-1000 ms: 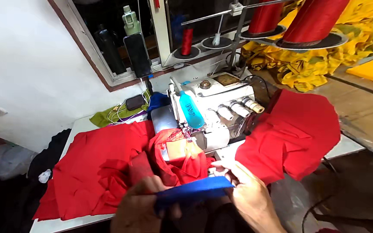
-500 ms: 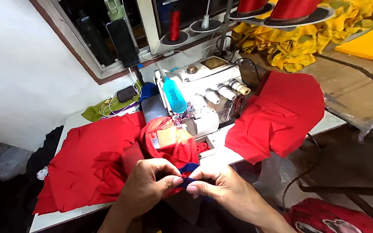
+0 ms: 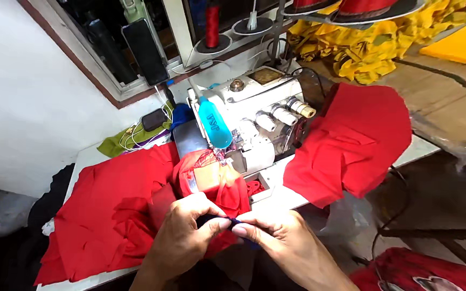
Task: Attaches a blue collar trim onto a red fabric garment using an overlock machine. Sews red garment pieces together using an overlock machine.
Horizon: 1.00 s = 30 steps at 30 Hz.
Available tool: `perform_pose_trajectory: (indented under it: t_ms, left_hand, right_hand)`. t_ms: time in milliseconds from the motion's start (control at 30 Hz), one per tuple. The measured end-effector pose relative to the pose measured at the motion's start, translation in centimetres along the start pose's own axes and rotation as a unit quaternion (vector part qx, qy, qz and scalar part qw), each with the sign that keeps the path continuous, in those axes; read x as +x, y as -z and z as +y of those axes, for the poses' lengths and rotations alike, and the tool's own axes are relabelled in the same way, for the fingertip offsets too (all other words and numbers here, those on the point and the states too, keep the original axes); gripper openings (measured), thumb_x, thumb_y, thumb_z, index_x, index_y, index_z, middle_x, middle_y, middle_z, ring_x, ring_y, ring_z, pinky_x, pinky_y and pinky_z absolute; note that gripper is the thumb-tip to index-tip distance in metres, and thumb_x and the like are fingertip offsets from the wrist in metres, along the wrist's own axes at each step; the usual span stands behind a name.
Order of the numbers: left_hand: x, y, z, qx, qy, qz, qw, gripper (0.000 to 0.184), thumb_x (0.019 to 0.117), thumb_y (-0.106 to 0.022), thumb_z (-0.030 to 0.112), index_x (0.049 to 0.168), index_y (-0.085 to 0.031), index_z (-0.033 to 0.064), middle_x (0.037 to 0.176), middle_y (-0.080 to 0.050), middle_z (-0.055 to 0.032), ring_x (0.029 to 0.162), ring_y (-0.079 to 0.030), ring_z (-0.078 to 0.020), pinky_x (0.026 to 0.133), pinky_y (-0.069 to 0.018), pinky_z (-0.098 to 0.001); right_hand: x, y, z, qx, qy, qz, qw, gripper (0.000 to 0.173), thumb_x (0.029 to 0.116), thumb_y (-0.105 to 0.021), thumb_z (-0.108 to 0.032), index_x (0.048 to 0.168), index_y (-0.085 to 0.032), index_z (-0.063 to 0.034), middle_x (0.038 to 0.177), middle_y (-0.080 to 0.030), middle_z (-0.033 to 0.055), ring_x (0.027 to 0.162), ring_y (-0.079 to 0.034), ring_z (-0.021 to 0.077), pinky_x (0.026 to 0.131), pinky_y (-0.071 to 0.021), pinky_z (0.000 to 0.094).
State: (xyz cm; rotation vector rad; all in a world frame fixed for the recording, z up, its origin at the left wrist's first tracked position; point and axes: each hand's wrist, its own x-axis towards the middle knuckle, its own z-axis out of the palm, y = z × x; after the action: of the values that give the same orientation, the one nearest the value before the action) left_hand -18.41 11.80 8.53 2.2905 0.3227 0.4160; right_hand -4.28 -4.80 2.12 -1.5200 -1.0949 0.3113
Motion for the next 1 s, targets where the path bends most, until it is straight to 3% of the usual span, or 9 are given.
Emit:
perform_pose_trajectory:
  t_ms: [133,233,300,400,467,600,667,800,1000]
  left_hand:
    - [5.8,0.4,-2.1,0.102,-0.016,0.032,0.994,0.013,0.0903,-0.073,0.03,0.084,-0.078,0.0196,0.081,-0.066,0.0106,0.082,-0.064,0.0001,0.074,-0.0541,-0.023]
    - [9.0,-0.1,-4.6,0.083,0.005,-0.017,0.996,0.012,0.088,-0.078,0.026,0.085,-0.077,0.015,0.087,-0.069,0.0039,0.087,-0.065,-0.0079,0.08,-0.0541,-0.0345]
    - [8.3,-0.6,-5.5,0.027,-0.001,-0.058,0.998,0.017,0.0892,-0.074,0.031,0.084,-0.076,0.0146,0.089,-0.07,0.0046,0.091,-0.065,-0.005,0.084,-0.0544,-0.0313]
    - [6.2,-0.9,-5.3,-0.026,-0.076,-0.108,0.991,0.026,0.0952,-0.07,0.034,0.087,-0.077,0.01,0.095,-0.073,-0.0006,0.101,-0.065,-0.0061,0.092,-0.0519,-0.0291]
    - [6.1,-0.3,-4.6,-0.001,-0.094,-0.145,0.985,0.027,0.0971,-0.067,0.034,0.088,-0.076,0.0111,0.096,-0.071,0.001,0.099,-0.064,-0.0051,0.089,-0.0509,-0.0274]
    - [7.9,0.9,-1.0,0.14,-0.139,-0.261,0.945,0.021,0.0967,-0.063,0.027,0.086,-0.069,0.0107,0.116,-0.07,-0.0016,0.098,-0.066,-0.0103,0.079,-0.0542,-0.0338]
    - [8.2,1.1,0.0,0.169,-0.129,-0.3,0.93,0.02,0.0969,-0.063,0.026,0.088,-0.068,0.0081,0.096,-0.067,-0.0049,0.086,-0.065,-0.0165,0.072,-0.0515,-0.038]
    - [7.0,1.9,-0.2,0.17,-0.134,-0.214,0.952,0.026,0.0953,-0.066,0.035,0.086,-0.071,0.0119,0.084,-0.063,0.001,0.082,-0.062,-0.0085,0.072,-0.0521,-0.0285]
    - [5.0,2.7,0.2,0.108,-0.072,-0.078,0.988,0.014,0.0869,-0.075,0.027,0.078,-0.069,0.0176,0.082,-0.064,0.0089,0.079,-0.062,0.0005,0.067,-0.053,-0.0165]
  right_hand:
    - [3.7,-1.5,1.3,-0.081,-0.078,0.122,0.986,0.022,0.0922,-0.07,-0.042,0.094,-0.081,-0.0226,0.113,-0.072,-0.0071,0.11,-0.064,0.0087,0.093,-0.0537,0.0341]
    - [4.9,-2.9,1.8,0.049,-0.217,0.143,0.964,0.018,0.0887,-0.077,-0.032,0.094,-0.079,-0.0143,0.105,-0.07,0.0004,0.1,-0.065,0.0102,0.088,-0.0556,0.0322]
    - [3.4,-2.9,1.7,0.161,-0.239,0.13,0.949,0.013,0.089,-0.076,-0.023,0.092,-0.077,-0.0109,0.1,-0.072,0.0019,0.096,-0.068,0.0104,0.084,-0.0574,0.0287]
    - [0.7,-2.4,1.7,0.216,-0.204,0.078,0.952,0.011,0.0901,-0.075,-0.017,0.089,-0.078,-0.0072,0.103,-0.076,0.0041,0.094,-0.071,0.0093,0.082,-0.0598,0.0248]
    - [-0.2,-2.3,1.8,0.155,-0.143,0.076,0.975,0.013,0.0918,-0.075,-0.021,0.091,-0.079,-0.0083,0.103,-0.076,0.0017,0.094,-0.071,0.005,0.082,-0.0604,0.0214]
    - [-0.4,-1.9,1.4,0.01,-0.004,0.106,0.994,0.018,0.0929,-0.073,-0.023,0.088,-0.078,-0.0073,0.102,-0.077,0.0031,0.101,-0.07,0.0012,0.089,-0.0559,0.016]
    - [-0.5,-1.8,1.5,-0.015,0.035,0.113,0.993,0.018,0.0933,-0.072,-0.022,0.088,-0.078,-0.0065,0.103,-0.077,0.0053,0.104,-0.069,0.0035,0.093,-0.0548,0.0165]
    - [-0.9,-1.7,1.1,-0.002,0.027,0.125,0.992,0.019,0.0952,-0.071,-0.025,0.09,-0.079,-0.0087,0.107,-0.076,0.0024,0.103,-0.069,0.0022,0.091,-0.0556,0.016]
    - [-0.5,-1.9,0.2,0.023,-0.013,0.128,0.991,0.016,0.0933,-0.07,-0.026,0.087,-0.078,-0.0139,0.102,-0.075,-0.0036,0.094,-0.068,-0.0005,0.08,-0.057,0.0152]
